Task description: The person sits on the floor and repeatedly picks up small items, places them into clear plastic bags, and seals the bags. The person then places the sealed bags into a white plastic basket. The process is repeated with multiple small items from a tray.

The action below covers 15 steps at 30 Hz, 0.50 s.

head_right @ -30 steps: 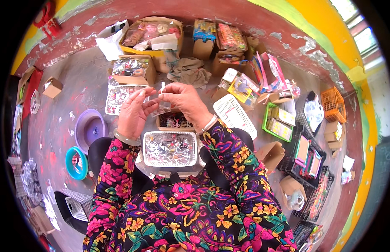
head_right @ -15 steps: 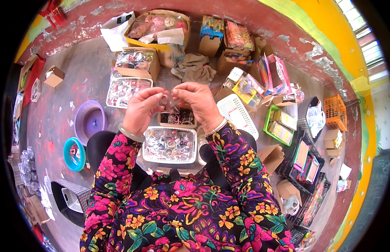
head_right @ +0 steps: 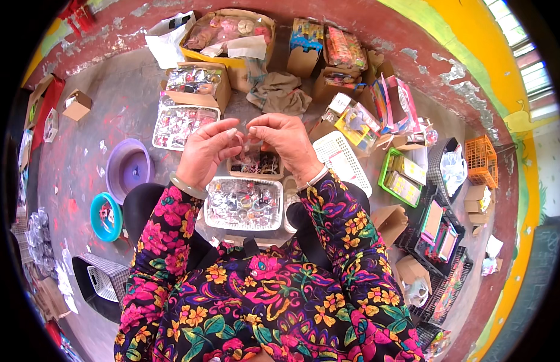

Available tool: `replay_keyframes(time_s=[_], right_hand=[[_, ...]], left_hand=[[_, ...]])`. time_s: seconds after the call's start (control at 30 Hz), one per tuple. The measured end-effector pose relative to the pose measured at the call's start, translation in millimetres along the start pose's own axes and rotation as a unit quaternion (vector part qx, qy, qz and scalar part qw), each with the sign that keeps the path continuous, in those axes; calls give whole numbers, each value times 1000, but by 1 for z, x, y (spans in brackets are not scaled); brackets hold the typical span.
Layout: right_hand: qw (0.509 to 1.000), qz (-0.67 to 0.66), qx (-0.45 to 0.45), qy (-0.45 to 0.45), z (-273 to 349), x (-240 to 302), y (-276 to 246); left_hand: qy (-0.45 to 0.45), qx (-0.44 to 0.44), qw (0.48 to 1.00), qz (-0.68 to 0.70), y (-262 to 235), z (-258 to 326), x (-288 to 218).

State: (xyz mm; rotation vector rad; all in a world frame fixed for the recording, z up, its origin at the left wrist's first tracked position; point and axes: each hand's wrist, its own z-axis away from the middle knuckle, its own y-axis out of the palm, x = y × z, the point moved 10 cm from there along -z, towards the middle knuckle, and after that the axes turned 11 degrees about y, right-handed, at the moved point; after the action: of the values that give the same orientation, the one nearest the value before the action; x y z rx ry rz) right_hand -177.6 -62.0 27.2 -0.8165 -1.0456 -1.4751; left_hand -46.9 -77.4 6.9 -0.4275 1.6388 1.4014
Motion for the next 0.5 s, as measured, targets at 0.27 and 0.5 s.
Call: replay_keyframes(time_s=[0.27,0.5], right_hand=[[1000,-10,-2,-8,0,-1,-1],[1000,-1,5,-9,2,2,1]], left_hand=[[14,0,1000,2,-2,-1,-1],[-21,1,1000,8,-1,2,5]])
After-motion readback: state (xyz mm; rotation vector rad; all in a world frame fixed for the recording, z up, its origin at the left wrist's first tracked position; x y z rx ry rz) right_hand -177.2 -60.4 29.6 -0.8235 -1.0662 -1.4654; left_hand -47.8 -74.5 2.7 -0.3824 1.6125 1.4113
